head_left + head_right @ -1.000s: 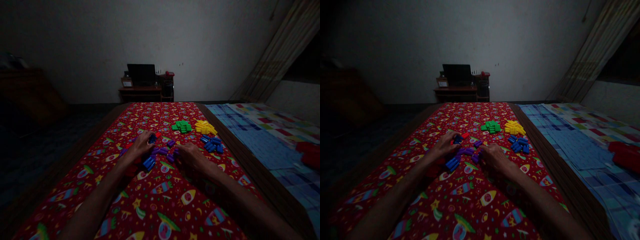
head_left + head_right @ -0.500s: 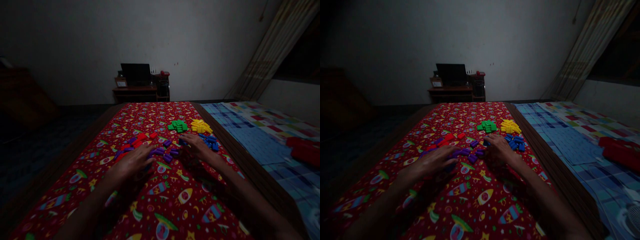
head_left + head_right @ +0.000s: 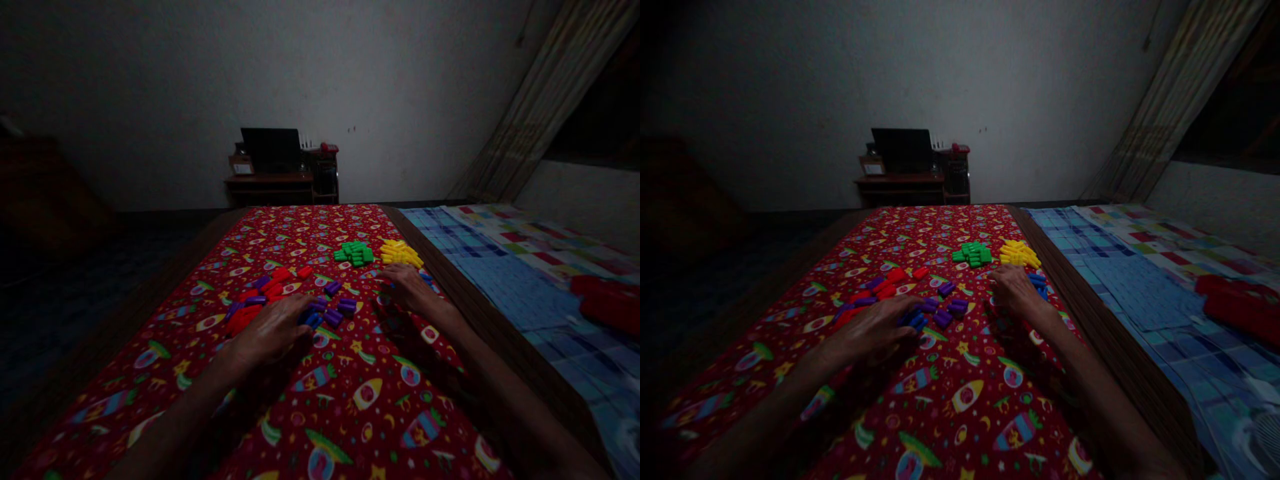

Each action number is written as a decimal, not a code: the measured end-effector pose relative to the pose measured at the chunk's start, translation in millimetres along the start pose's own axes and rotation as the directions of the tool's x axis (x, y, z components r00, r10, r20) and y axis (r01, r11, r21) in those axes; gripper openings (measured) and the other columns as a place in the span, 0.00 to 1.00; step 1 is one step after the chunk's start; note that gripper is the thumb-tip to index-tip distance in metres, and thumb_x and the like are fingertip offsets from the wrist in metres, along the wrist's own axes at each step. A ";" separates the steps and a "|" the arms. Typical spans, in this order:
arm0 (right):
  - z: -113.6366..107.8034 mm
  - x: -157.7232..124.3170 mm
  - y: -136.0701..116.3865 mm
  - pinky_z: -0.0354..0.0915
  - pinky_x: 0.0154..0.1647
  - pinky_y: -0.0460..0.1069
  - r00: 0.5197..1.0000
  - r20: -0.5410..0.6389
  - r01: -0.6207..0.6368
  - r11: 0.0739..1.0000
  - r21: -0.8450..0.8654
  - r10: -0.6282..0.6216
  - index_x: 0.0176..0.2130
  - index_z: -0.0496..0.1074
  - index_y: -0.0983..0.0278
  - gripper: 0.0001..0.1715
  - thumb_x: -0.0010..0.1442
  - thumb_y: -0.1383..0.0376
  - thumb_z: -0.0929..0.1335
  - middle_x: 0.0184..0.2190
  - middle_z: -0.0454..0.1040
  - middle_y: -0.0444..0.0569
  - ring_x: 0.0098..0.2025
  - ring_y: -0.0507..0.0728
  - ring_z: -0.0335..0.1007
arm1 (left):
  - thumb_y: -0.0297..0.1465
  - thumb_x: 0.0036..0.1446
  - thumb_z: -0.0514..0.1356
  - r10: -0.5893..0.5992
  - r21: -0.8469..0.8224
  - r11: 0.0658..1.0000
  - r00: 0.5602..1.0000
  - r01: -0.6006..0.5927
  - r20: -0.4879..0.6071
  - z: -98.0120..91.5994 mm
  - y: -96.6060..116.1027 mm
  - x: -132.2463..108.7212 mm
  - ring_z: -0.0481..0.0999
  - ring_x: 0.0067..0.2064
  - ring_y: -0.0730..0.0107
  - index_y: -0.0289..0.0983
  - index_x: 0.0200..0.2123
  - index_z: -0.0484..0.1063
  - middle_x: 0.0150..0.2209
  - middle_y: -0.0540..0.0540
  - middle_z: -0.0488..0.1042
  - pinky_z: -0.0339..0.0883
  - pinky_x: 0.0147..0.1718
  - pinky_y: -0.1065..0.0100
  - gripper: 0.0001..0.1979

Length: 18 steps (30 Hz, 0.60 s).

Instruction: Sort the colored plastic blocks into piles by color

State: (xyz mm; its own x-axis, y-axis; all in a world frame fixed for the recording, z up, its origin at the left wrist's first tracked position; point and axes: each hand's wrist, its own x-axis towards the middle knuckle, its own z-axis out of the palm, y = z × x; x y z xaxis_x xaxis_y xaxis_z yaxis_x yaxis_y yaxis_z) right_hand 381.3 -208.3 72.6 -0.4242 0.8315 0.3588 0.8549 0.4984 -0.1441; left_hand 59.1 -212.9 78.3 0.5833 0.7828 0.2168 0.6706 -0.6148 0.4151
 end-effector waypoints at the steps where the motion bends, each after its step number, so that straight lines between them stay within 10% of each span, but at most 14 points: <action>1: -1.1 2.8 -14.9 0.61 0.40 0.48 0.999 -0.024 0.025 0.994 0.105 -0.022 0.43 0.75 0.66 0.13 0.63 0.66 0.63 0.36 0.77 0.55 0.37 0.56 0.71 | 0.33 0.51 0.62 -0.008 -0.081 0.997 1.000 0.007 -0.008 1.0 6.1 4.5 0.76 0.46 0.60 0.45 0.53 0.68 0.48 0.48 0.76 0.70 0.44 0.64 0.23; 9: 12.3 1.5 -90.4 0.63 0.31 0.46 0.998 -0.027 0.060 0.870 0.490 -0.054 0.53 0.70 0.67 0.21 0.62 0.63 0.66 0.34 0.79 0.51 0.29 0.54 0.73 | 0.33 0.54 0.61 0.013 -0.305 0.949 0.972 -0.086 -0.233 38.3 29.4 15.7 0.77 0.45 0.61 0.39 0.55 0.63 0.47 0.43 0.76 0.72 0.45 0.59 0.25; 14: -4.1 12.6 -40.3 0.66 0.35 0.47 0.982 -0.144 -0.058 0.919 0.390 0.123 0.45 0.76 0.65 0.14 0.59 0.65 0.67 0.36 0.80 0.51 0.34 0.56 0.75 | 0.31 0.56 0.59 0.039 -0.259 0.960 0.967 -0.106 -0.252 31.4 29.4 15.6 0.77 0.46 0.61 0.40 0.53 0.66 0.47 0.42 0.75 0.72 0.46 0.59 0.20; 18: -14.8 8.1 33.4 0.67 0.38 0.50 0.879 -0.293 -0.323 0.921 0.217 0.377 0.43 0.77 0.66 0.16 0.56 0.65 0.67 0.38 0.80 0.54 0.37 0.59 0.76 | 0.31 0.59 0.55 0.079 -0.171 0.975 0.942 -0.141 -0.326 17.5 31.6 17.3 0.76 0.48 0.61 0.39 0.48 0.70 0.46 0.43 0.76 0.70 0.48 0.60 0.14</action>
State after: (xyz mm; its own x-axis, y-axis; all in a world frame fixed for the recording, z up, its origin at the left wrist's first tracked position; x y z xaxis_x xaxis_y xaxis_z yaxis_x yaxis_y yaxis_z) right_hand 410.8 -188.6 84.4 0.0366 0.8466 0.5310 0.8596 0.2443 -0.4488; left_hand 98.4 -220.5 79.7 0.4533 0.7205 0.5248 0.4932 -0.6932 0.5257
